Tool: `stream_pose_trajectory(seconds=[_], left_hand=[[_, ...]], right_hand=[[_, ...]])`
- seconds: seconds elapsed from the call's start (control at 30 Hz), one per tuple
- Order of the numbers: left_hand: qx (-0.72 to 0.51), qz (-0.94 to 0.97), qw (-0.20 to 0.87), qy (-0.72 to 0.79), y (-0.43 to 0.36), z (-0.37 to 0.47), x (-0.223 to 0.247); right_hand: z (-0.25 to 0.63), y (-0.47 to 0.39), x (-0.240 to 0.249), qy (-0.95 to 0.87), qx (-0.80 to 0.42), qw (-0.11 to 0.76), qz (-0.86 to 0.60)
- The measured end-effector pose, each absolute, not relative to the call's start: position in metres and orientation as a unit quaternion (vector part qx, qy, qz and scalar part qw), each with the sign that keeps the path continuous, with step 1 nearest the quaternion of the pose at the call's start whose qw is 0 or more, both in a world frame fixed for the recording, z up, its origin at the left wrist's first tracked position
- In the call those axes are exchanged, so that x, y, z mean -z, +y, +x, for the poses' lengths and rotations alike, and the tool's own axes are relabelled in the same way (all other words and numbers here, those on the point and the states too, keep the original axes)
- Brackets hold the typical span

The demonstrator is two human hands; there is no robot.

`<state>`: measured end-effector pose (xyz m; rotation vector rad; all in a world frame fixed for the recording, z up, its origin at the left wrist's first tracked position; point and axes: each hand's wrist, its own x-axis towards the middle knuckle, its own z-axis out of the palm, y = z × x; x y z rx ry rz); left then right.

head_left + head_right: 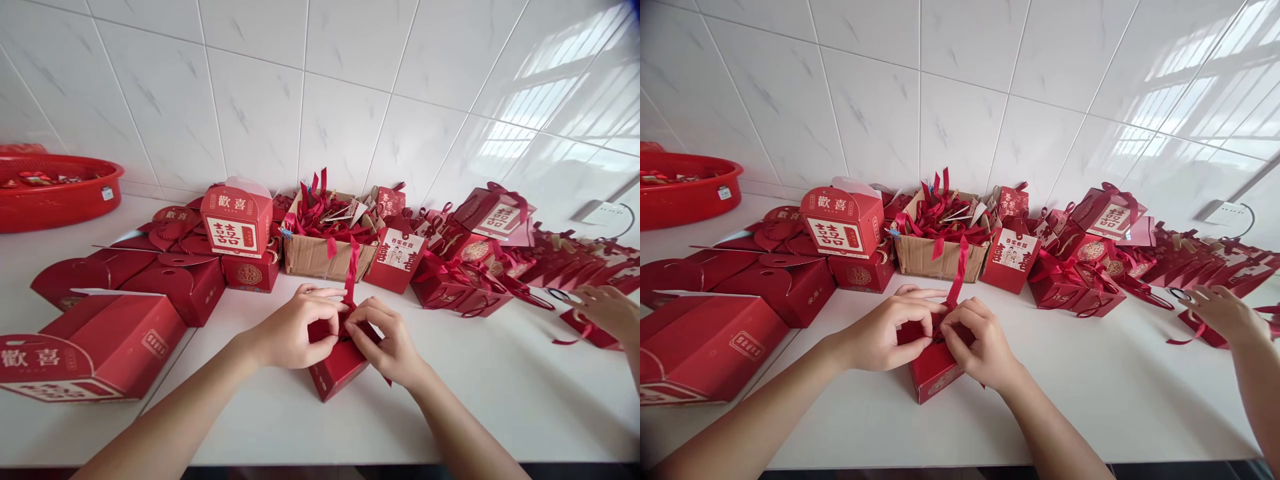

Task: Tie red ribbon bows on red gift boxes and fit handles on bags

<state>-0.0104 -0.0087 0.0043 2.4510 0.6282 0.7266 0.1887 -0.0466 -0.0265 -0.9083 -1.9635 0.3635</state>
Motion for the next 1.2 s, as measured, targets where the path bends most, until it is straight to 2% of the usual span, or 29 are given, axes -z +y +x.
stream_pose_trajectory(seconds=[0.17, 0.37, 0.63, 0.8, 1.07, 1.2], left_hand=[[-0.275, 0.897, 0.261, 0.227, -0.008, -0.012, -0.005], [-0.319, 0.878, 0.258, 0.245, -0.005, -0.01, -0.005], [-0.37, 0.837, 0.239, 0.326, -0.002, -0.004, 0.005], [-0.308, 0.844, 0.302, 0.318, 0.001, -0.005, 0.014], [-0.315, 0.8, 0.428, 0.279, -0.001, -0.006, 0.006], [-0.306, 0.793, 0.454, 0.267, -0.003, -0.006, 0.005]], right_hand=[[0.204, -0.046, 0.018, -0.828, -0.155, 0.415, -0.342], [0.215, -0.045, 0.013, -0.82, -0.181, 0.378, -0.391], [0.211, -0.045, 0.019, -0.805, -0.178, 0.433, -0.365], [0.207, -0.045, 0.018, -0.804, -0.17, 0.455, -0.343], [0.203, -0.045, 0.021, -0.794, -0.218, 0.458, -0.336], [0.202, -0.046, 0.022, -0.78, -0.264, 0.464, -0.327]])
